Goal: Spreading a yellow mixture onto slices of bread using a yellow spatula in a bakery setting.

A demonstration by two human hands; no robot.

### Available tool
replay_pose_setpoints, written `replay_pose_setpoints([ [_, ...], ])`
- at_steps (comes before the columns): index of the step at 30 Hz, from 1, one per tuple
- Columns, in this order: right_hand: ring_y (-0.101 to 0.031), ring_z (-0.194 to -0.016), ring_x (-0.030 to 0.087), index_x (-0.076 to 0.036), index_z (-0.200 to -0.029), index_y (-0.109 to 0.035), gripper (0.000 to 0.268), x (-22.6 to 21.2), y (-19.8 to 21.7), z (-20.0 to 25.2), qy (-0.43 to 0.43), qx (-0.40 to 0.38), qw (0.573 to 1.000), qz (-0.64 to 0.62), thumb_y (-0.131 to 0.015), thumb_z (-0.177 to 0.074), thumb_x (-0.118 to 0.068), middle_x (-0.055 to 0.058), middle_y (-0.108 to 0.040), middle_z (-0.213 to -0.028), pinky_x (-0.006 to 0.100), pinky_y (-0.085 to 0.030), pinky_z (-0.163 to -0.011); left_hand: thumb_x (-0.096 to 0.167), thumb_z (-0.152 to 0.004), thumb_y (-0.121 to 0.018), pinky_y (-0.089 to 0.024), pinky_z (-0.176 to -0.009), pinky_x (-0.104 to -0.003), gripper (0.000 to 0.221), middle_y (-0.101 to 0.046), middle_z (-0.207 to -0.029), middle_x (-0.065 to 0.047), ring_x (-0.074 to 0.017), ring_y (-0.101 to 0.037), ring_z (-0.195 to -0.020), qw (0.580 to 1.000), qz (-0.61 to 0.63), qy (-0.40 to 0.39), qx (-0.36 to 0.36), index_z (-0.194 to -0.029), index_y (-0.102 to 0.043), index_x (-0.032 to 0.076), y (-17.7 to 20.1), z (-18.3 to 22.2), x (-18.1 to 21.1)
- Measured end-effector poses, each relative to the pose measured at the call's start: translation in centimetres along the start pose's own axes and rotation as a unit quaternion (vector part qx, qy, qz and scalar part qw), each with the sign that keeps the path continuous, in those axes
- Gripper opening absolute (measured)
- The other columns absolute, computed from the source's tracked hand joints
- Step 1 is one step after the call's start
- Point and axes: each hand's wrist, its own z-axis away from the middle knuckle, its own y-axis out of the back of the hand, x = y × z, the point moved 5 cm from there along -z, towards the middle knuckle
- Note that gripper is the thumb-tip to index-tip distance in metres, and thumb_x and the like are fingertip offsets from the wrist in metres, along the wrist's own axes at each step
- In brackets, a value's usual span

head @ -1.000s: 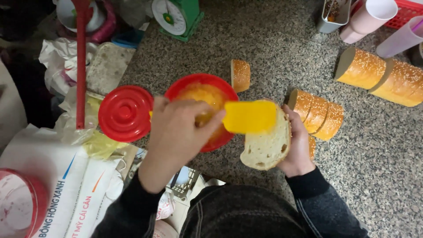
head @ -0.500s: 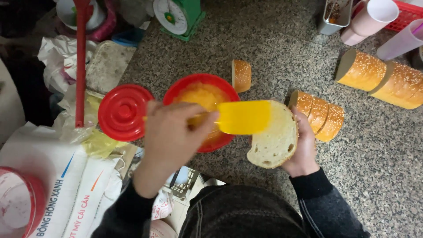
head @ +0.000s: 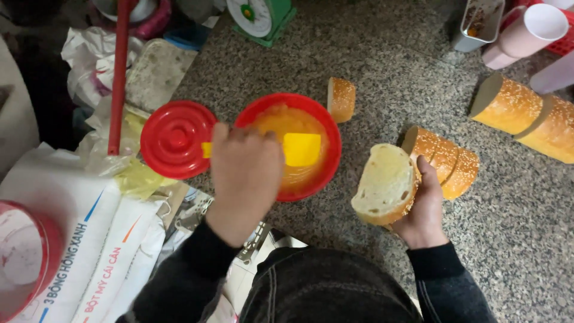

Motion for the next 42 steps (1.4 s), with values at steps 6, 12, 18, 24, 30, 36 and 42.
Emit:
replay_pose_setpoints([
  [6, -0.070, -0.138, 0.041, -0.014, -0.157, -0.064, 0.076, 0.1, -0.7, 0.9, -0.018, -0.021, 0.999, 0.020, -0.049, -0.104, -0.066, 0.015, -0.070, -0.150, 0.062, -0.052, -0.122, 0.019, -0.099, -0.073, -0.034, -0.084, -0.045, 0.019, -0.078, -0.076, -0.006, -0.0342, -0.075, -0.073, 0.998, -0.038, -0.038, -0.020, -0.085, -0.085, 0.014, 0.1, -0.7, 4.4],
  [12, -0.068, -0.139, 0.036, -0.020, -0.164, -0.060, 0.083, 0.3, -1.7, 1.5, -0.045, -0.023, 0.999, -0.013, -0.043, -0.103, -0.074, 0.012, -0.067, -0.152, 0.059, -0.056, -0.116, 0.008, -0.094, -0.076, -0.031, -0.079, -0.044, 0.017, -0.074, -0.070, -0.007, -0.0327, -0.069, -0.066, 0.994, -0.099, -0.040, -0.026, -0.081, -0.083, 0.016, -1.9, -2.3, 6.5],
  [18, -0.072, -0.135, 0.036, -0.023, -0.158, -0.066, 0.074, 0.8, -1.5, 1.0, -0.065, -0.008, 0.996, -0.065, -0.045, -0.106, -0.072, 0.011, -0.071, -0.150, 0.058, -0.059, -0.114, 0.002, -0.085, -0.080, -0.031, -0.078, -0.044, 0.017, -0.070, -0.064, -0.009, -0.0342, -0.065, -0.060, 0.994, -0.089, -0.058, -0.026, -0.074, -0.079, 0.014, -3.1, -2.1, 7.0],
  [24, -0.066, -0.139, 0.032, -0.022, -0.163, -0.061, 0.078, 0.6, -1.6, 2.4, -0.050, -0.024, 0.998, -0.040, -0.040, -0.107, -0.072, 0.005, -0.067, -0.154, 0.054, -0.054, -0.116, 0.017, -0.096, -0.075, -0.034, -0.079, -0.045, 0.015, -0.076, -0.073, -0.005, -0.0330, -0.075, -0.070, 0.999, 0.020, -0.046, -0.013, -0.083, -0.083, 0.018, -3.4, -1.5, 4.5],
  [30, -0.054, -0.157, 0.036, -0.018, -0.170, -0.051, 0.086, -0.4, -3.6, 3.6, -0.043, -0.019, 0.999, -0.010, -0.038, -0.104, -0.071, 0.013, -0.057, -0.169, 0.057, -0.044, -0.131, 0.040, -0.101, -0.071, -0.038, -0.088, -0.047, 0.030, -0.081, -0.076, -0.008, -0.0374, -0.079, -0.075, 0.994, 0.106, -0.017, 0.006, -0.085, -0.085, 0.020, -2.0, -1.2, 0.9],
  [36, -0.056, -0.159, 0.041, -0.016, -0.163, -0.060, 0.085, -0.2, -3.9, 1.4, -0.004, -0.015, 0.999, -0.041, -0.047, -0.101, -0.072, 0.018, -0.062, -0.168, 0.058, -0.040, -0.135, 0.042, -0.105, -0.074, -0.046, -0.085, -0.043, 0.026, -0.078, -0.076, 0.001, -0.0275, -0.080, -0.080, 0.968, 0.218, -0.051, 0.115, -0.097, -0.087, 0.021, 1.2, 0.6, -1.7],
  [42, -0.071, -0.132, 0.033, -0.018, -0.146, -0.069, 0.066, 0.6, -4.0, -1.3, 0.008, -0.071, 0.994, -0.077, -0.043, -0.108, -0.065, 0.013, -0.075, -0.143, 0.051, -0.055, -0.115, 0.029, -0.112, -0.092, -0.038, -0.093, -0.041, 0.018, -0.073, -0.096, 0.004, -0.0175, -0.059, -0.087, 0.922, -0.008, -0.178, 0.343, -0.109, -0.077, 0.020, 5.7, 3.8, 2.3],
])
